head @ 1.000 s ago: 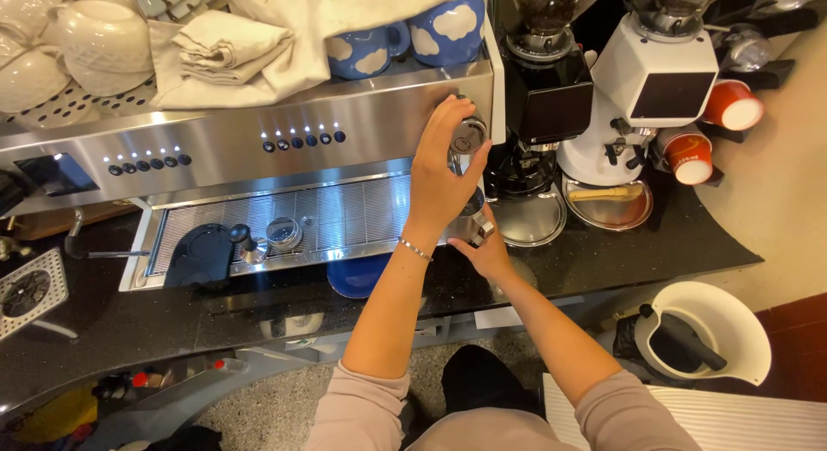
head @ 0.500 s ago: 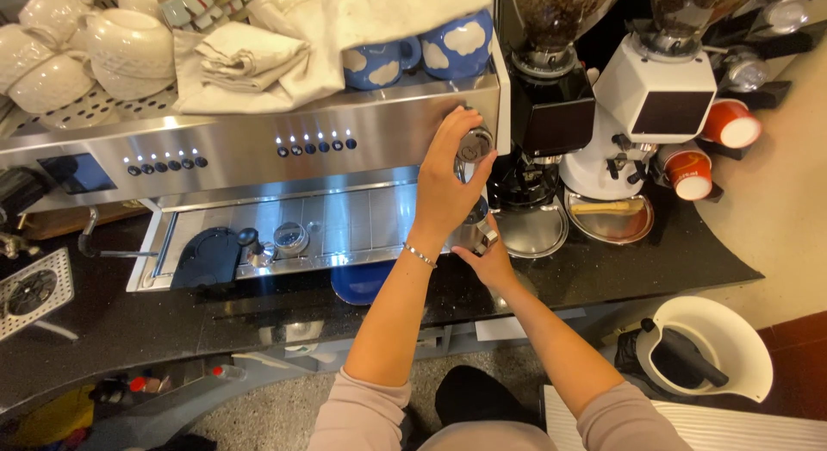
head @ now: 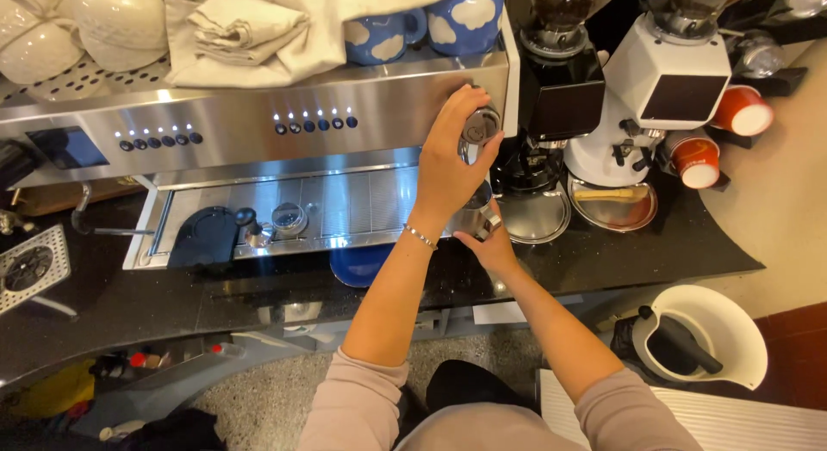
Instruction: Steam milk and prepare the espresso machine for a drink.
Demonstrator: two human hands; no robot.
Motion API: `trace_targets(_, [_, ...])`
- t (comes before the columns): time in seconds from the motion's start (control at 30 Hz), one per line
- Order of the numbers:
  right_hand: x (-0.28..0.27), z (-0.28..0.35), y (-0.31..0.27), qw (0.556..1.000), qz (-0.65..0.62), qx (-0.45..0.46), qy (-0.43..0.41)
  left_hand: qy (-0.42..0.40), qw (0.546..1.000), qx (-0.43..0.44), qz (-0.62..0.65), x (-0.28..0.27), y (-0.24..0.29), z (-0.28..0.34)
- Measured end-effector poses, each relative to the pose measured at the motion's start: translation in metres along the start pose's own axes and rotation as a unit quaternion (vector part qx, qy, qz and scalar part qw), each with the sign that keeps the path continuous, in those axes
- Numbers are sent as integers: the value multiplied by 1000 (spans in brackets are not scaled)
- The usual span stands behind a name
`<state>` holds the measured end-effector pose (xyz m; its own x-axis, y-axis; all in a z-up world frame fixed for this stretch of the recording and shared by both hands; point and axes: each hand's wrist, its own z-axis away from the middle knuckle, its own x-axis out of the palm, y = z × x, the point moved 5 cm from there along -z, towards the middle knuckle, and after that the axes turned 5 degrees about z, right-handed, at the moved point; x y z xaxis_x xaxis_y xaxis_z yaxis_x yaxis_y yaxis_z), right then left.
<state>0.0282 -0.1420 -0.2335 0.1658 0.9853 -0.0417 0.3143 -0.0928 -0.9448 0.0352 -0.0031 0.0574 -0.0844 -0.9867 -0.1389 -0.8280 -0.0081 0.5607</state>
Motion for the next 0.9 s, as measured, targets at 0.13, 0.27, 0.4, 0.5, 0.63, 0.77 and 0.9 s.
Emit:
trace_targets(0.13, [-1, -8, -6, 1000, 23, -1, 6, 7, 1000, 11, -6, -1, 0, -4])
trace_targets(0.27, [1, 1, -15, 999, 38, 0, 7, 10, 1000, 0, -15, 0, 0, 2])
trace_targets(0.4, [3, -2, -16, 999, 41, -2, 17, 8, 1000, 3, -27, -4, -1, -5])
trace_targets(0.5, [3, -1, -28, 998, 32, -42, 16, 4, 999, -3, -40, -5, 0, -8])
trace_targets(0.63, [0, -1, -26, 994, 111, -23, 12, -1, 998, -7, -63, -5, -3, -13])
trace_targets(0.77, [3, -2, -22, 999, 37, 4, 1, 0, 997, 4, -72, -2, -4, -15])
trace_targets(0.9, [7, -3, -29, 1000, -23, -5, -1, 4, 997, 4, -71, 1, -5, -13])
